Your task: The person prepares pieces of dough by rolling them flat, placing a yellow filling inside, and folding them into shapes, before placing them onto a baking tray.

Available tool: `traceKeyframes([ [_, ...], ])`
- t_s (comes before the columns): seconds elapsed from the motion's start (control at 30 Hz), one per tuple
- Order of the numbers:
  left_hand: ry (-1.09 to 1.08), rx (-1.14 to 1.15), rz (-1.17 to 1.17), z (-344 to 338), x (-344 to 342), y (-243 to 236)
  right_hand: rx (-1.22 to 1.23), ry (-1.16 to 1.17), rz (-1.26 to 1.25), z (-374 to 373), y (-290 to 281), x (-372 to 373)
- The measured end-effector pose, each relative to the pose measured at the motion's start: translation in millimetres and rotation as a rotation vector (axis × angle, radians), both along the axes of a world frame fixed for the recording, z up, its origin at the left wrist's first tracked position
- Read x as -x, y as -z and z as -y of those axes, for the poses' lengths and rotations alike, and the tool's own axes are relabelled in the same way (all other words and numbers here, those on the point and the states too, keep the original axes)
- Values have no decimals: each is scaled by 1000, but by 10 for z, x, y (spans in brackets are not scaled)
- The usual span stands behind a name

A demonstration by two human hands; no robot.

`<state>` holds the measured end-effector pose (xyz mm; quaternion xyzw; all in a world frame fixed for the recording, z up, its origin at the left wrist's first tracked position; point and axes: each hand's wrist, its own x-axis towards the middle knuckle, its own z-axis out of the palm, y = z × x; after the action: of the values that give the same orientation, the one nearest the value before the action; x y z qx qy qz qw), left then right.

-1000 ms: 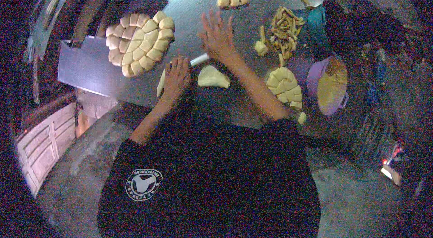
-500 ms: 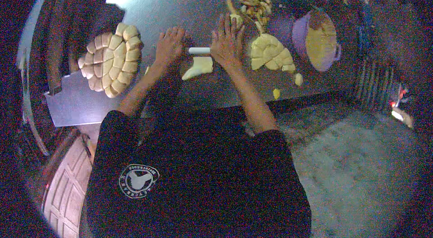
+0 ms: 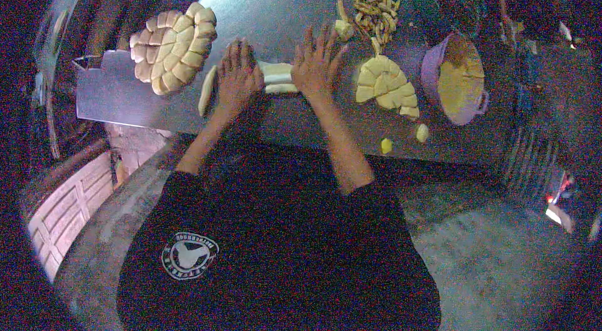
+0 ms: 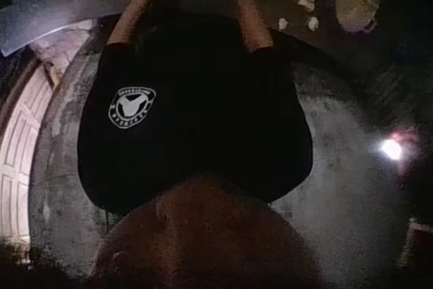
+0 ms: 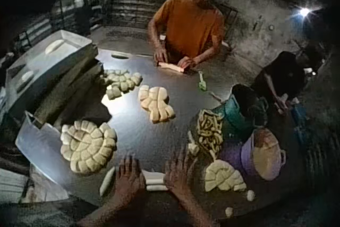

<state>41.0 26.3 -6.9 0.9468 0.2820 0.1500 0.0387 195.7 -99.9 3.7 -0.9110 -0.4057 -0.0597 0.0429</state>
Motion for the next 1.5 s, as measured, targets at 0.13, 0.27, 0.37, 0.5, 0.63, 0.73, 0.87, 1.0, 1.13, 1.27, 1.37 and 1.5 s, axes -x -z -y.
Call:
traceKeyframes([
  [0.13,-25,185,-13,374,321,30,14,-4,-106,386,-34,328],
  [0.27,39,200,-14,566,573,-6,-87,-20,-208,556,-125,527],
  [0.37,166,32,-57,549,842,106,-233,-68,-337,624,20,574],
  [0.5,354,87,57,233,858,142,-534,-169,-755,556,-48,518],
  [0.63,406,-41,56,-85,385,94,-298,-290,-320,487,274,151],
  [0.73,199,-43,90,-54,-34,149,-82,-47,-132,72,38,-127],
  [0.87,-35,-109,102,-328,-566,105,-45,96,1,-336,52,-421],
  [1.0,-81,-130,144,-691,-888,305,252,169,82,-616,-17,-598],
  [1.13,123,80,236,-618,-749,-6,-159,283,41,-712,123,-869],
  [1.27,216,177,177,-501,-410,144,-326,102,-285,-540,85,-654],
  [1.37,139,185,96,-148,0,126,-113,-10,-395,-69,31,-157],
  [1.5,-17,-34,93,-113,113,169,-166,-44,-115,-113,-11,89],
])
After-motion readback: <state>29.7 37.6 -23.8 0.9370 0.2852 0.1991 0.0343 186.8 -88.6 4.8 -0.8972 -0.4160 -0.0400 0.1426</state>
